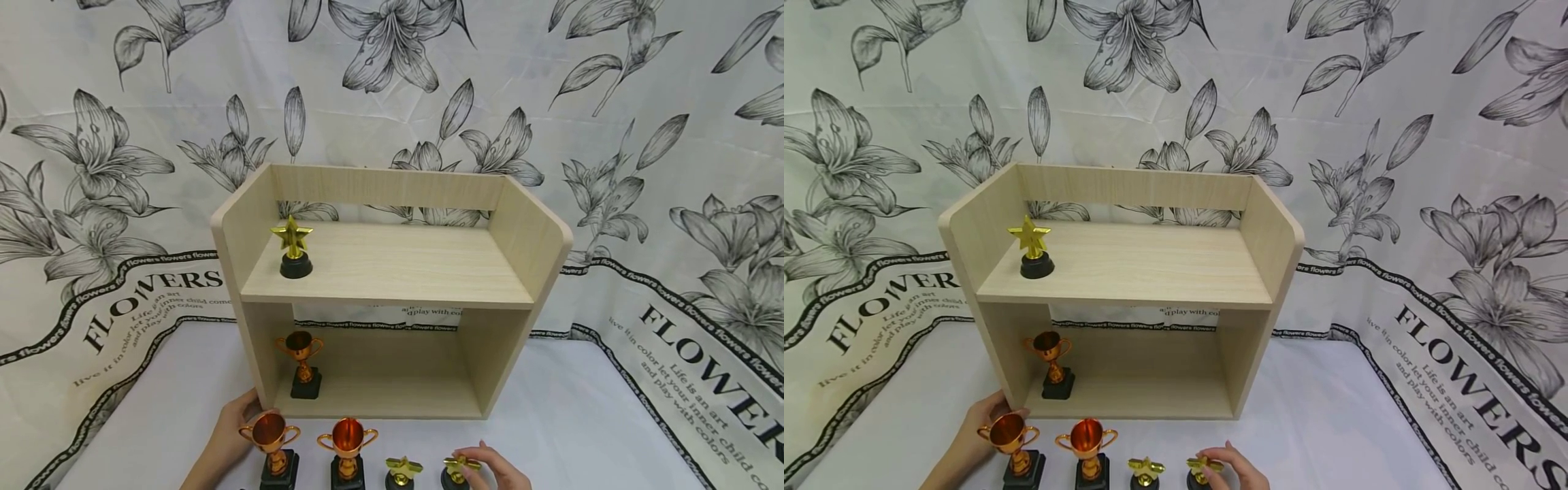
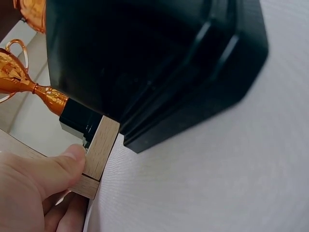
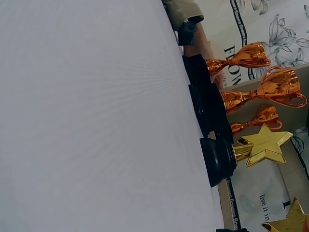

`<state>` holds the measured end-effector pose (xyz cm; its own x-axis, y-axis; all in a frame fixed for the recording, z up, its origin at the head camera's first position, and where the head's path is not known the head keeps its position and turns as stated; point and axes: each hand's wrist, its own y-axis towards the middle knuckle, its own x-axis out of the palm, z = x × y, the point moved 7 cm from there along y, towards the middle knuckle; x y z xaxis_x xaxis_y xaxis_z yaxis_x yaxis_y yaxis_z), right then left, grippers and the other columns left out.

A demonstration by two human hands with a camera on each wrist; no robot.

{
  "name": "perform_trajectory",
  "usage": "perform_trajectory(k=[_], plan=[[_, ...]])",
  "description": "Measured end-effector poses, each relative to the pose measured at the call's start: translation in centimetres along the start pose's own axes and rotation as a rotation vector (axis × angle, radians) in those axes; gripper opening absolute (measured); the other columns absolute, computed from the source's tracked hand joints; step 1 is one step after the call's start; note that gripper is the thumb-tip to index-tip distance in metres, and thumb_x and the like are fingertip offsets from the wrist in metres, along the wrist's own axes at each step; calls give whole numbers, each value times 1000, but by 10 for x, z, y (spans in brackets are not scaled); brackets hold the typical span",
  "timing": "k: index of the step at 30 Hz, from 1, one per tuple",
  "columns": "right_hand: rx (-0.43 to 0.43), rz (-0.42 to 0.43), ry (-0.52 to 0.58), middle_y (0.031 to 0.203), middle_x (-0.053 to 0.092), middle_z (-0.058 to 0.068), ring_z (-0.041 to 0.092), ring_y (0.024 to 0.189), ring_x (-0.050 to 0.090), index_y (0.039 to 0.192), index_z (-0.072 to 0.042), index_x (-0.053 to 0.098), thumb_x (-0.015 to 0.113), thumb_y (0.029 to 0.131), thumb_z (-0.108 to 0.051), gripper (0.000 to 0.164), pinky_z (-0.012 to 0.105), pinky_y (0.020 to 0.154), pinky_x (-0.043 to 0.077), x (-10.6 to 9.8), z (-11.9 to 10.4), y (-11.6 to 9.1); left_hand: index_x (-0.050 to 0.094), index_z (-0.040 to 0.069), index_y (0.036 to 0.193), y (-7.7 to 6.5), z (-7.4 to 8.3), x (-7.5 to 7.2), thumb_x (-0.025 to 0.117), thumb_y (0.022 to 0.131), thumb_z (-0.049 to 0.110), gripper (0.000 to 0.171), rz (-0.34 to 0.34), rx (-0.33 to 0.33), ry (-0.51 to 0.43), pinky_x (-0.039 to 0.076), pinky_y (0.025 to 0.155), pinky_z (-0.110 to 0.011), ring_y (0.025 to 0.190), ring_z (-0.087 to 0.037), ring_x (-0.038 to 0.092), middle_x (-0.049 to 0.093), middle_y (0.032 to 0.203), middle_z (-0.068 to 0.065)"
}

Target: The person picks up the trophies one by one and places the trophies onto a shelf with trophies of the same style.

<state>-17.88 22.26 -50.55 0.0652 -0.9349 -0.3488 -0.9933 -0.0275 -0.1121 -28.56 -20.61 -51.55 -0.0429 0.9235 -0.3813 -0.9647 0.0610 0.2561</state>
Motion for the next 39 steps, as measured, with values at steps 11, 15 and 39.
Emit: perform_trajectory(k=[11,15,39], plan=[[-1,54,-19,118,60,1,40,133,30,108,-19,64,65,86,-36,28,68,97,30,0,-8,-2,47,-6,133,0,-4,2,74,81,18,63,-6,2,-20,47,87,-20,113,-33,56,55,126,-24],[37,45,20,123,57,4,37,132,29,109,-16,63,66,84,-39,34,72,97,25,1,-8,0,46,-5,134,0,-5,2,74,81,20,64,-3,-16,1,50,90,-29,114,-34,56,55,127,-24],[-11,216,26,100,67,-1,30,127,38,99,-16,69,67,85,-16,15,67,104,22,-4,-24,1,45,-4,135,1,-10,1,73,82,25,66,10,-47,77,48,93,-44,114,-36,56,54,128,-23]])
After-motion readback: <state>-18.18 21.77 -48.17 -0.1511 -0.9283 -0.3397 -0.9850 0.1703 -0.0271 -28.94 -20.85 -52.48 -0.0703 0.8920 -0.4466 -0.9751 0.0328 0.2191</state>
